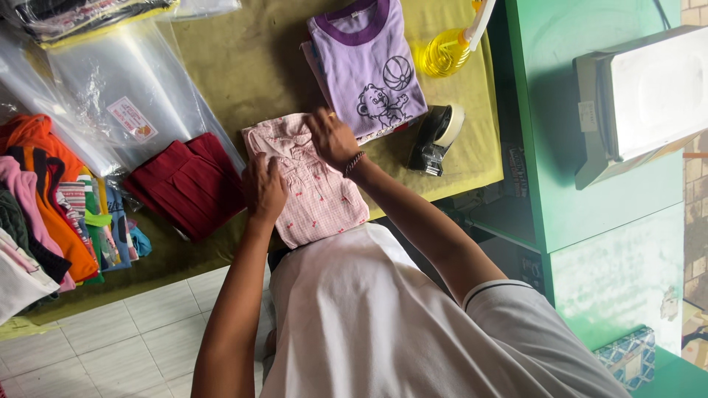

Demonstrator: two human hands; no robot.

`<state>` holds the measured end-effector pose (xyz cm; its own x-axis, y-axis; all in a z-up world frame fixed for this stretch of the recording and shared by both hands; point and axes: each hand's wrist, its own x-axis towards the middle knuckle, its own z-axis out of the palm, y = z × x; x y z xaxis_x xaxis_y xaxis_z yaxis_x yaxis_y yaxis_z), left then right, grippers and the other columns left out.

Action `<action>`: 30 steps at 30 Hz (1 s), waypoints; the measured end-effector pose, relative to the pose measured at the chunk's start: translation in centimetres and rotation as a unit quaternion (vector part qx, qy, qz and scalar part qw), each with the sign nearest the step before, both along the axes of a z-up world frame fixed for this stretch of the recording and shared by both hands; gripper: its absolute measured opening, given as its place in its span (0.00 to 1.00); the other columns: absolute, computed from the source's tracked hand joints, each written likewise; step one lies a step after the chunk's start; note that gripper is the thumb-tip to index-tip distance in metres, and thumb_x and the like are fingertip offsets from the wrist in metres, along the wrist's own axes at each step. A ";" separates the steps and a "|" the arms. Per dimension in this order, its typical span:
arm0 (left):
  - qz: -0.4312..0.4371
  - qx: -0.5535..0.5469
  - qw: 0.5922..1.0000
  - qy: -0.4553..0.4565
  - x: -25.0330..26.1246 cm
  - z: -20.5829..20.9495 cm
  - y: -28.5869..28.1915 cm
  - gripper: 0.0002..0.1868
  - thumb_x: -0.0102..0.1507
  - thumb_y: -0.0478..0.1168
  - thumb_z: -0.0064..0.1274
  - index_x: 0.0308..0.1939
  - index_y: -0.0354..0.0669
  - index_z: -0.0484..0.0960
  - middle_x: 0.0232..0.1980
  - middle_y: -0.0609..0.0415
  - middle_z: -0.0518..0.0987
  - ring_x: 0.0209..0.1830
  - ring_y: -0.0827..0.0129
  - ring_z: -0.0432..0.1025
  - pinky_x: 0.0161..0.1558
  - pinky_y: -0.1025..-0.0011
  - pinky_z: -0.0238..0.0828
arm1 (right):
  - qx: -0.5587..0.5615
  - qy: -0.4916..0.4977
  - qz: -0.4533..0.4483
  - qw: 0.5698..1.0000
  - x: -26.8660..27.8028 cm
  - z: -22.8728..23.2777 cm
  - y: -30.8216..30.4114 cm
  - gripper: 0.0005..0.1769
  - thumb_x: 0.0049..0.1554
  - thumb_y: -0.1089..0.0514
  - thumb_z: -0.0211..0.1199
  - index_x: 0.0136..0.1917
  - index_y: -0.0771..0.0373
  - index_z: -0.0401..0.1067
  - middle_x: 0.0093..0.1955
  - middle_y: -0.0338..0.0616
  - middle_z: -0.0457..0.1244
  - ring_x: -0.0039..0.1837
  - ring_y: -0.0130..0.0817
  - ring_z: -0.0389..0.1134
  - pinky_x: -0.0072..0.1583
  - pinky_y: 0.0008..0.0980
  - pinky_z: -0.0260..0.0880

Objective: The person sorts through stacks of folded clothing on a table and sprays individual items with a liquid from a yellow spray bottle by hand.

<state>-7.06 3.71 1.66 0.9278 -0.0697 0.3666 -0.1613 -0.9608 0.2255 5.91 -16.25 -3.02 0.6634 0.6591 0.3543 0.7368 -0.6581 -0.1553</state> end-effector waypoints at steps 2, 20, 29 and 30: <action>-0.008 0.003 1.000 0.005 -0.1 1.1 -0.4 0.18 0.56 0.37 0.60 0.49 0.38 0.79 0.56 0.43 0.74 0.51 0.49 0.72 0.48 0.56 0.68 | 0.016 0.031 0.046 0.998 -2.2 1.8 0.4 0.11 0.60 0.57 0.50 0.54 0.59 0.68 0.48 0.51 0.60 0.41 0.48 0.69 0.39 0.42 0.71; 0.209 -0.130 0.959 0.137 -7.1 -2.9 -0.9 0.14 0.57 0.41 0.59 0.43 0.42 0.75 0.38 0.48 0.76 0.40 0.51 0.76 0.39 0.57 0.73 | 0.004 0.261 -0.209 0.943 -11.4 5.7 -4.3 0.32 0.52 0.50 0.69 0.64 0.64 0.64 0.53 0.54 0.62 0.53 0.56 0.69 0.51 0.49 0.73; 0.277 -0.261 0.914 0.138 -6.0 -2.1 -3.9 0.32 0.55 0.38 0.63 0.60 0.27 0.70 0.53 0.31 0.76 0.54 0.37 0.73 0.56 0.50 0.70 | 0.125 0.437 -0.360 0.815 -9.3 2.6 -3.1 0.32 0.51 0.42 0.69 0.63 0.55 0.64 0.49 0.53 0.67 0.56 0.62 0.71 0.58 0.60 0.70; 0.293 -0.281 0.901 0.154 -5.7 -2.2 -3.8 0.31 0.56 0.39 0.63 0.60 0.28 0.70 0.52 0.32 0.77 0.53 0.37 0.74 0.54 0.50 0.72 | 0.125 0.470 -0.388 0.783 -9.0 2.6 -3.1 0.32 0.50 0.38 0.70 0.61 0.53 0.64 0.47 0.52 0.71 0.57 0.59 0.72 0.59 0.59 0.69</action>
